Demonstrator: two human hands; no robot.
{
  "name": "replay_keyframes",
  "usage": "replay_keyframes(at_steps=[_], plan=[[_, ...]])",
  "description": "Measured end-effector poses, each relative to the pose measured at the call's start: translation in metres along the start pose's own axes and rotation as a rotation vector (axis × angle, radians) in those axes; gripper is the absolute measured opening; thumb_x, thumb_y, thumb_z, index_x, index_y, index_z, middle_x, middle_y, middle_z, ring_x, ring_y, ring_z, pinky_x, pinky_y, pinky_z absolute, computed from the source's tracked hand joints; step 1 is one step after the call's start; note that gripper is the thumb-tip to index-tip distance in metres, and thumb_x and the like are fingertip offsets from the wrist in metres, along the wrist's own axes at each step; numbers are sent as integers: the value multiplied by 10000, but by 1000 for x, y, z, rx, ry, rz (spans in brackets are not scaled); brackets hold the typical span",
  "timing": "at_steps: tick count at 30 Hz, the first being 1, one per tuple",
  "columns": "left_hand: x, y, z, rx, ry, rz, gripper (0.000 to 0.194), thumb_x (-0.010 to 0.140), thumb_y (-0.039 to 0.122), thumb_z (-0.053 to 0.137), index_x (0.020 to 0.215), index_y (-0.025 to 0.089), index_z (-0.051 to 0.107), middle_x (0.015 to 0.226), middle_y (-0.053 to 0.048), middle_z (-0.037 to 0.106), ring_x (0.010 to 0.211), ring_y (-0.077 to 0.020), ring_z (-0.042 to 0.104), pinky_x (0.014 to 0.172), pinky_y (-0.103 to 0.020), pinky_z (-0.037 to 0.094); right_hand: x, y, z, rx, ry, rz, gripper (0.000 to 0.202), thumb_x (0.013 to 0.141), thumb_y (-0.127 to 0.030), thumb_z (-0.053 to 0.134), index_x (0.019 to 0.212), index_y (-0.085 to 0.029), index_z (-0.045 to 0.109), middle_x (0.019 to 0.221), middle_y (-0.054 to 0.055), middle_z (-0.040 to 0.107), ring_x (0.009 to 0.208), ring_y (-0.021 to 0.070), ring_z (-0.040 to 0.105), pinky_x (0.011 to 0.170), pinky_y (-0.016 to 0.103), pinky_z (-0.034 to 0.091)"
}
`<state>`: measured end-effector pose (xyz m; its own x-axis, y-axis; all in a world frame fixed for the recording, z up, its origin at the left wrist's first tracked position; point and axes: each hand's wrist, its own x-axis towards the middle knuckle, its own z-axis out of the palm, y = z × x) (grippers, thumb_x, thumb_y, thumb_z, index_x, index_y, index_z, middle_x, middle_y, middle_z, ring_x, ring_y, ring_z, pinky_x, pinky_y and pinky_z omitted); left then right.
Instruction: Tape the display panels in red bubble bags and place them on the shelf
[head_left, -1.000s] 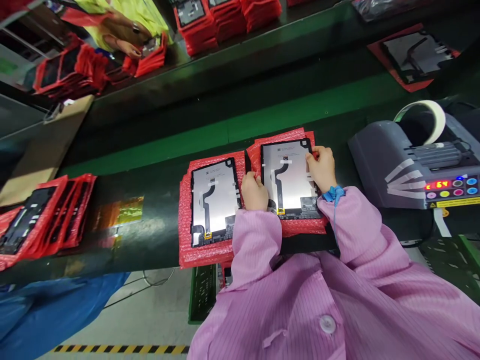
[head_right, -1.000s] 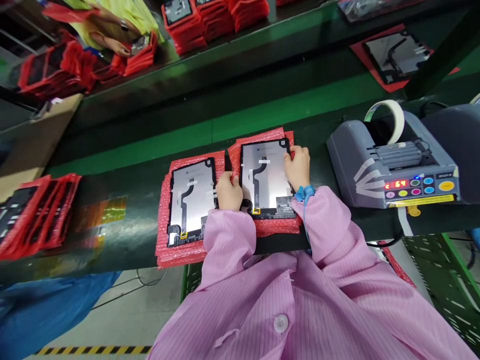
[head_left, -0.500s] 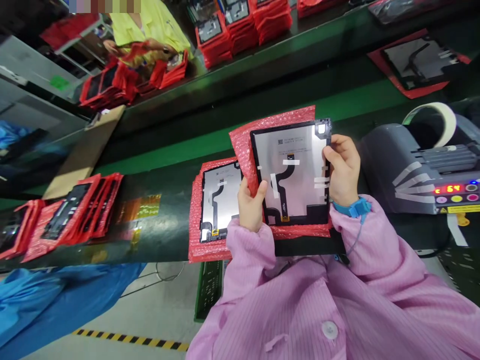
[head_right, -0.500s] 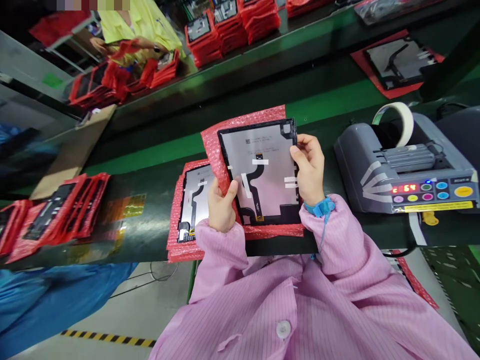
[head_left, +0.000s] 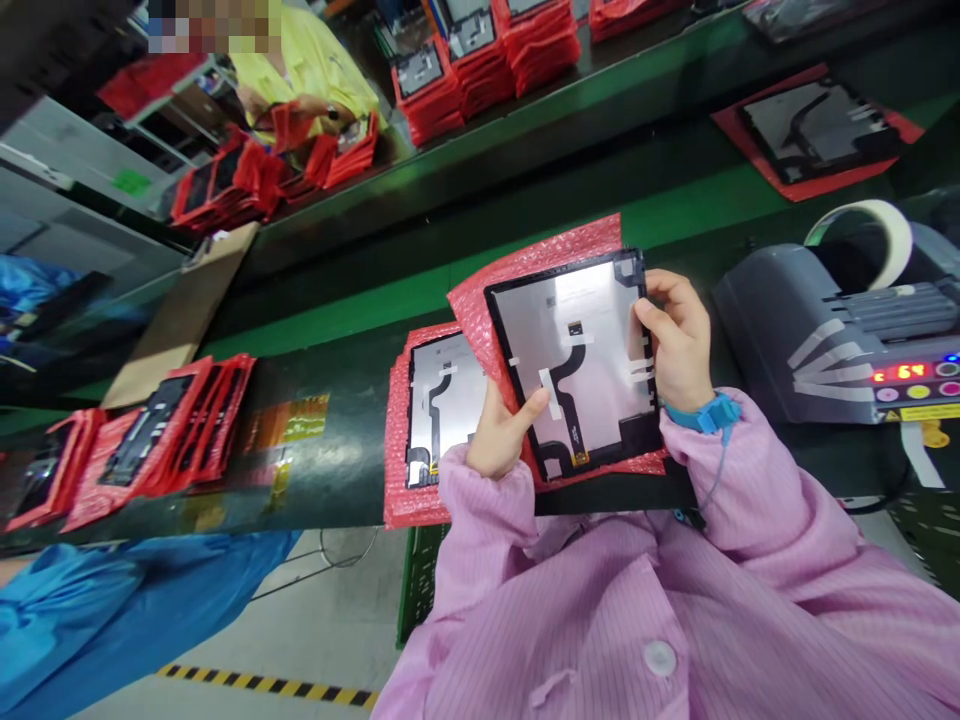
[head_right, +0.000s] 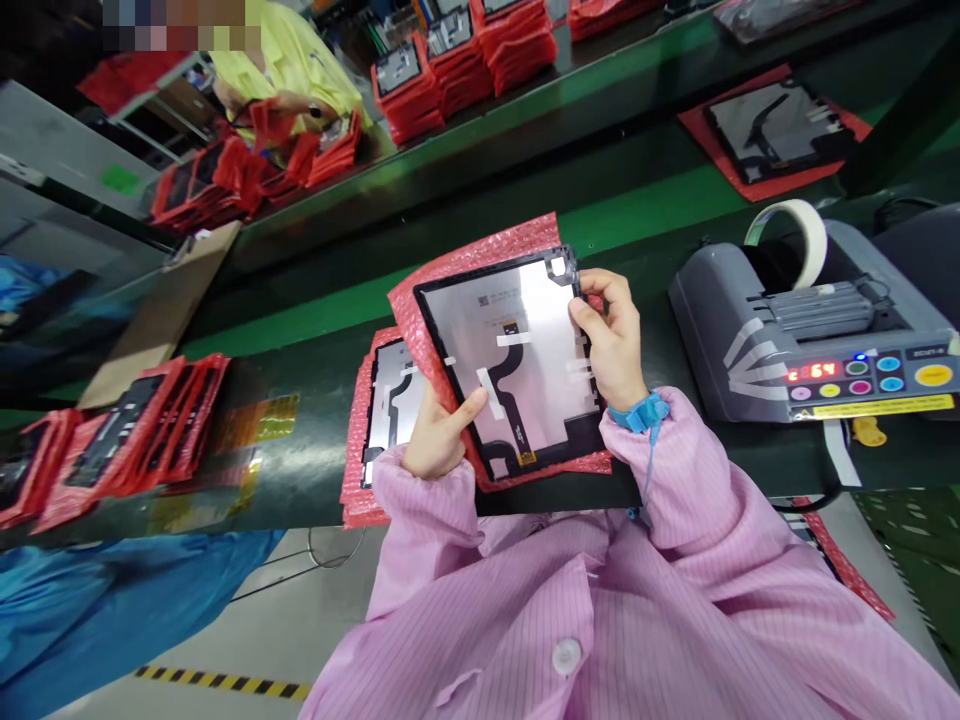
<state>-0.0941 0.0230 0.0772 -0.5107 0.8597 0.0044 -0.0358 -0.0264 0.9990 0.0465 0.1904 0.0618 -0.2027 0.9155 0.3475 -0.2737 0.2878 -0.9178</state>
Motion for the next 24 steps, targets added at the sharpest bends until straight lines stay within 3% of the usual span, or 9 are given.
replay_keyframes(at_steps=[5,8,11,14,17,21,24], plan=[[-12,28,-25,-106,-14,-273,727,751,380,816,1395,260,502,1292,-113,667,1168,-315,664,1022,-488,547,-5,-8,7,151,-204,283,317,748,-331,682,1018,-239,544,1018,11,645,842,143,628,740,290,553],[-6,43,-57,-130,5,-491,585,723,261,816,1264,206,601,1087,-118,740,1022,-341,723,901,-480,613,-8,-12,9,162,-324,476,469,709,-331,725,1112,-256,497,1065,16,665,757,128,639,623,268,550],[7,53,-98,-101,59,-617,413,751,157,756,1151,179,659,955,-109,757,914,-328,747,836,-458,635,-10,-13,10,99,-387,608,491,718,-342,721,1137,-249,481,1042,21,670,679,108,628,545,239,521],[19,54,-138,-66,149,-627,405,779,74,684,1168,181,656,929,-91,762,840,-286,756,768,-408,646,-10,-10,11,16,-377,647,421,734,-320,688,1101,-227,505,965,16,662,631,90,606,487,198,465],[27,48,-166,-38,204,-670,477,787,29,634,1234,195,622,926,-77,764,782,-241,758,712,-347,642,-8,-6,12,-20,-352,654,363,742,-275,669,1074,-213,538,898,5,648,589,78,577,466,188,435],[28,39,-182,27,190,-695,476,749,37,662,1185,222,614,919,-51,760,740,-210,749,691,-318,631,-5,0,12,-36,-308,628,253,753,-215,647,992,-183,569,823,4,626,587,78,560,501,201,467],[25,38,-189,237,210,-620,379,689,109,743,1037,197,621,858,-39,741,756,-220,734,689,-318,612,-2,4,10,-77,-279,601,202,765,-195,614,962,-177,574,819,12,618,606,89,567,498,205,460]])
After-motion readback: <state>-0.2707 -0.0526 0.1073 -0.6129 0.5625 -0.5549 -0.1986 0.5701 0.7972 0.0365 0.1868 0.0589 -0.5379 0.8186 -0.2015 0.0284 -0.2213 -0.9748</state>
